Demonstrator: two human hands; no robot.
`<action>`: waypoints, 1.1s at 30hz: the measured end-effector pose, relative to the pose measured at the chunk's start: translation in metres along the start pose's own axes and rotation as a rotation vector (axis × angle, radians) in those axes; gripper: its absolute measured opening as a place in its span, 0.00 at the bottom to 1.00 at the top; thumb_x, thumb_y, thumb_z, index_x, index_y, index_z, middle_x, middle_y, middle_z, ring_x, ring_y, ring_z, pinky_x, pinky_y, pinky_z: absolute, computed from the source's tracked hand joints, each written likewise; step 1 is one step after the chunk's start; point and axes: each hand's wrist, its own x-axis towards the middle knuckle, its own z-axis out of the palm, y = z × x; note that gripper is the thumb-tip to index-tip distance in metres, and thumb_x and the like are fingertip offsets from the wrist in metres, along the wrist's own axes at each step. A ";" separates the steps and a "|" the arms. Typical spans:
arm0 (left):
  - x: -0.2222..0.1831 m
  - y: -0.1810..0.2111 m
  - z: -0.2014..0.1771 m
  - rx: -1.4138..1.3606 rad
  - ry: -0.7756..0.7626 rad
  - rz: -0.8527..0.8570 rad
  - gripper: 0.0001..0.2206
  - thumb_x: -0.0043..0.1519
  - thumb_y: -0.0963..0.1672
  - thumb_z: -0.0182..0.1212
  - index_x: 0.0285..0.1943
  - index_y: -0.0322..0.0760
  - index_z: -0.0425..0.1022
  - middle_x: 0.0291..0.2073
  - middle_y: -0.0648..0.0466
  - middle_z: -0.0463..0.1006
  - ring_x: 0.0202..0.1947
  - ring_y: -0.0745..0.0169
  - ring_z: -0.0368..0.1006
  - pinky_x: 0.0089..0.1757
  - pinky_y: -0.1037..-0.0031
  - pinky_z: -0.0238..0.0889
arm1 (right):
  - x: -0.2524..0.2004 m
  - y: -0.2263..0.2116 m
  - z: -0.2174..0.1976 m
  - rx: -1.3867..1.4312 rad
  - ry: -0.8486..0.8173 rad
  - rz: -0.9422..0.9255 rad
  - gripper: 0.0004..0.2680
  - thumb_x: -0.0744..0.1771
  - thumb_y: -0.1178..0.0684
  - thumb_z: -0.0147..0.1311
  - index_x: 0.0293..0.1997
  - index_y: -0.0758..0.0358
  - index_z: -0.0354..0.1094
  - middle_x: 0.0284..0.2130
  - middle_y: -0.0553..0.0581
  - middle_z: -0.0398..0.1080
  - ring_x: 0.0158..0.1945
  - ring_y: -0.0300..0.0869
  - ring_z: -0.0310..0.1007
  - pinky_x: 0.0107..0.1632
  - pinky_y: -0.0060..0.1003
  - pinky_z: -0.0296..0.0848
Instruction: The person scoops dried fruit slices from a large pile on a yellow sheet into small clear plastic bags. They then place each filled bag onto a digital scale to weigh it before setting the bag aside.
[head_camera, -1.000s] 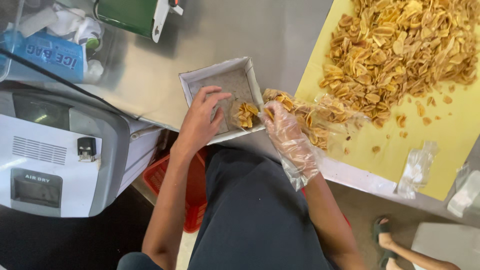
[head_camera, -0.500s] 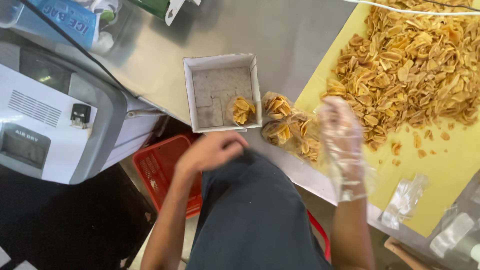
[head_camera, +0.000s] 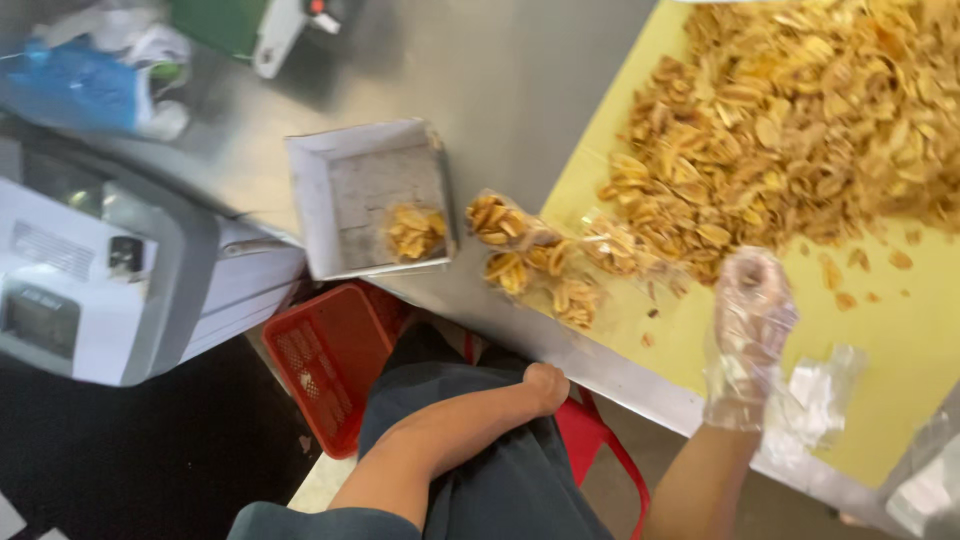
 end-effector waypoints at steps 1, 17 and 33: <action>0.005 0.008 0.010 0.002 0.009 0.034 0.12 0.58 0.42 0.62 0.48 0.34 0.83 0.50 0.43 0.82 0.51 0.45 0.79 0.48 0.59 0.75 | -0.003 0.016 0.005 -0.038 -0.014 -0.016 0.06 0.72 0.53 0.58 0.50 0.64 0.73 0.45 0.60 0.76 0.47 0.48 0.76 0.51 0.43 0.74; -0.126 0.021 -0.099 -0.243 -0.130 0.299 0.21 0.64 0.53 0.57 0.61 0.43 0.75 0.55 0.47 0.78 0.57 0.43 0.73 0.54 0.57 0.66 | 0.031 0.215 0.143 -0.171 -0.285 -0.217 0.22 0.64 0.48 0.69 0.63 0.65 0.69 0.59 0.77 0.64 0.61 0.67 0.61 0.59 0.60 0.64; -0.271 -0.028 -0.201 -0.555 0.447 0.163 0.15 0.65 0.47 0.56 0.59 0.40 0.74 0.49 0.46 0.78 0.53 0.46 0.73 0.52 0.60 0.67 | 0.032 0.214 0.081 0.289 -0.094 0.186 0.05 0.69 0.61 0.64 0.46 0.63 0.72 0.40 0.56 0.76 0.38 0.42 0.76 0.40 0.36 0.79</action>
